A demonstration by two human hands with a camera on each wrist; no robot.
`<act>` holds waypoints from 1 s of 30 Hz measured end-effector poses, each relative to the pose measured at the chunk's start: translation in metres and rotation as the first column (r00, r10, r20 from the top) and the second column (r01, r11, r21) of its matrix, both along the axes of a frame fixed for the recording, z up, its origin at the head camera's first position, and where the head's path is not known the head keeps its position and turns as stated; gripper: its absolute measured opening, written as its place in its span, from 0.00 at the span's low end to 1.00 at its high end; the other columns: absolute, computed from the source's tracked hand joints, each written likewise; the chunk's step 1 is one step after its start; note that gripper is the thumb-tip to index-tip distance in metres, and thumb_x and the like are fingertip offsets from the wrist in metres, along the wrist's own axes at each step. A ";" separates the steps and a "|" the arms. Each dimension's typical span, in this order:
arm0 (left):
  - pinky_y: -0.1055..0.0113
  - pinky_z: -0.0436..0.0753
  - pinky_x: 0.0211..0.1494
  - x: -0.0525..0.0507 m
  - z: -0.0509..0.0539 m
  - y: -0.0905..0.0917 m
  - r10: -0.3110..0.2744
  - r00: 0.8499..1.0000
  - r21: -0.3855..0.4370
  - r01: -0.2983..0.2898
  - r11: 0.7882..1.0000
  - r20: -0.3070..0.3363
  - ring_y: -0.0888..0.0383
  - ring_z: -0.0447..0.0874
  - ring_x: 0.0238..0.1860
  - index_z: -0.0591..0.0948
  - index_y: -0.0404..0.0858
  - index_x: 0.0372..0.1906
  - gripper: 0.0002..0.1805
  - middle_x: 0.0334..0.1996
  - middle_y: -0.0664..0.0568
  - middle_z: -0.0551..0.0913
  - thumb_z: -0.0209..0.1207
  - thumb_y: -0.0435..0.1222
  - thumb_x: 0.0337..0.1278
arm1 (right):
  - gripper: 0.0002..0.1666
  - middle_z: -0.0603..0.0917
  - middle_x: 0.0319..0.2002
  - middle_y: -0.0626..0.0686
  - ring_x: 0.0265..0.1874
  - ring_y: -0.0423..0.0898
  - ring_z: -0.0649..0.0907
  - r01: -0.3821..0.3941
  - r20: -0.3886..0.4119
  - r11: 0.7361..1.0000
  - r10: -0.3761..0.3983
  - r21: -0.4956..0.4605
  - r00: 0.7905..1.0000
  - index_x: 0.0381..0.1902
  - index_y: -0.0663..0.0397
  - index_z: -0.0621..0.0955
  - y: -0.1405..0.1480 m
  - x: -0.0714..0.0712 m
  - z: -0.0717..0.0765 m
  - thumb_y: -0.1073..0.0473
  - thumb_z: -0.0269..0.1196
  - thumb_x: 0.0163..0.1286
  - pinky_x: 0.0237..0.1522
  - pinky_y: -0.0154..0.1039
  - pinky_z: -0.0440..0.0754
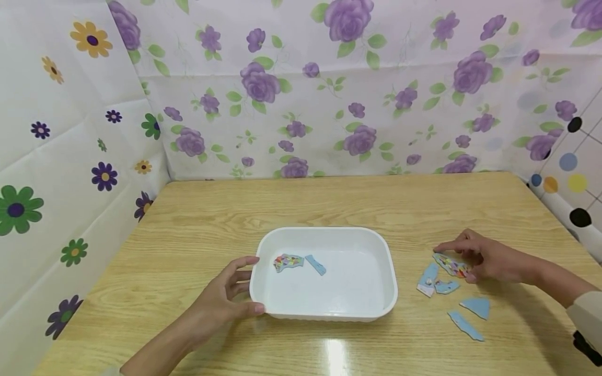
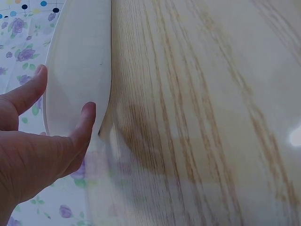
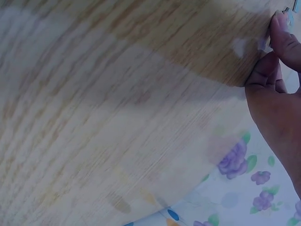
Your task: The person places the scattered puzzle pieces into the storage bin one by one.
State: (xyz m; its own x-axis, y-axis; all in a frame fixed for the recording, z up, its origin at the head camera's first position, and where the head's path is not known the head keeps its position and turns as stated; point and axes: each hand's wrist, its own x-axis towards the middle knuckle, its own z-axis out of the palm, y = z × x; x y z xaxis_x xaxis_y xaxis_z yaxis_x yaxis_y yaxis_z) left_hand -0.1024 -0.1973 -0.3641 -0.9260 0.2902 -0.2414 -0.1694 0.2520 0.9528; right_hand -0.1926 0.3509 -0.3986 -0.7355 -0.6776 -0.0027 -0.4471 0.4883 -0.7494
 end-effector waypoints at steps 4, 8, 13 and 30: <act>0.51 0.74 0.62 0.000 -0.001 0.000 0.000 1.000 -0.002 0.000 1.000 -0.003 0.47 0.69 0.64 0.61 0.51 0.69 0.45 0.64 0.43 0.67 0.73 0.35 0.46 | 0.36 0.63 0.36 0.56 0.29 0.46 0.62 0.015 0.026 1.000 -0.015 0.013 1.000 0.65 0.56 0.72 0.000 0.000 0.003 0.67 0.68 0.58 0.23 0.37 0.64; 0.51 0.74 0.62 0.000 0.000 0.000 -0.001 1.000 0.000 0.001 1.000 -0.003 0.46 0.69 0.64 0.61 0.50 0.69 0.45 0.65 0.43 0.67 0.73 0.35 0.46 | 0.36 0.63 0.37 0.57 0.29 0.47 0.63 0.034 0.064 0.999 -0.036 0.032 0.997 0.65 0.57 0.71 -0.001 0.001 0.006 0.64 0.69 0.58 0.24 0.37 0.64; 0.49 0.73 0.62 0.000 0.000 0.001 -0.002 1.000 -0.006 0.002 1.000 -0.005 0.46 0.68 0.65 0.60 0.50 0.69 0.46 0.65 0.42 0.66 0.73 0.35 0.45 | 0.37 0.63 0.40 0.60 0.30 0.49 0.66 0.046 0.124 0.999 -0.046 0.009 0.991 0.66 0.60 0.69 -0.002 0.003 0.012 0.63 0.68 0.59 0.25 0.38 0.67; 0.49 0.74 0.61 0.000 0.001 0.000 -0.018 1.000 0.002 0.018 1.000 -0.003 0.44 0.68 0.65 0.59 0.49 0.69 0.46 0.65 0.41 0.66 0.72 0.34 0.46 | 0.36 0.67 0.51 0.61 0.42 0.42 0.72 0.082 0.072 0.996 -0.083 0.021 0.994 0.68 0.57 0.66 -0.002 0.005 0.027 0.64 0.66 0.63 0.36 0.36 0.76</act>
